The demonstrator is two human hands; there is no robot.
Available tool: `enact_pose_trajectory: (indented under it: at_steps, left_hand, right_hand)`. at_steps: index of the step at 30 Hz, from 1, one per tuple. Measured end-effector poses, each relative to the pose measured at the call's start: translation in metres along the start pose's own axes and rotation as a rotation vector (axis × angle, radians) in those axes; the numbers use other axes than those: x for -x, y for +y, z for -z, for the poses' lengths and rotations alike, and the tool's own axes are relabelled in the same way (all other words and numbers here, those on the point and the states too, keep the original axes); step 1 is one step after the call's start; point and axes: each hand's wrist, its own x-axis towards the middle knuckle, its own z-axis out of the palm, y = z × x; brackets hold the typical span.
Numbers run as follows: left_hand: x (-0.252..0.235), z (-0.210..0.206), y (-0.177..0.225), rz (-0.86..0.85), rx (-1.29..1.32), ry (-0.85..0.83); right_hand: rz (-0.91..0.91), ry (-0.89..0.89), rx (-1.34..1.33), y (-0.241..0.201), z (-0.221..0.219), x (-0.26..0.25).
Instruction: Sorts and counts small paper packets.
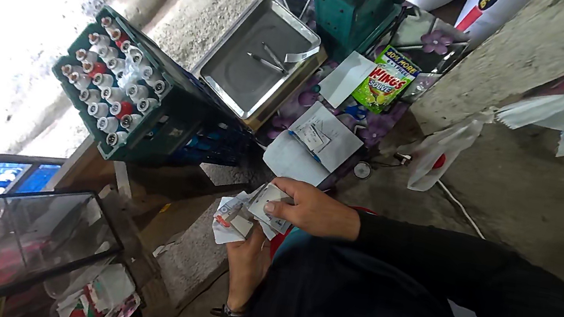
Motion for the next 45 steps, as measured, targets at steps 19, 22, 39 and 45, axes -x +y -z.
enact_pose_trajectory:
  at_steps: [19,22,39,45]
  left_hand:
    - [-0.023,-0.004,0.031,0.251,0.093,0.014]
    - [-0.016,0.018,0.038,0.172,0.102,0.159]
    - [0.039,0.278,0.166,-0.317,-0.494,1.040]
    - [-0.031,0.314,0.189,-0.038,-1.155,0.763]
  right_hand:
    - [0.164,0.143,0.209,0.035,-0.066,-0.047]
    - [0.184,-0.003,0.176,0.034,-0.093,-0.059]
    - [-0.061,-0.451,0.071,0.037,-0.201,-0.108]
    - [-0.084,0.085,0.059,0.062,-0.219,-0.112]
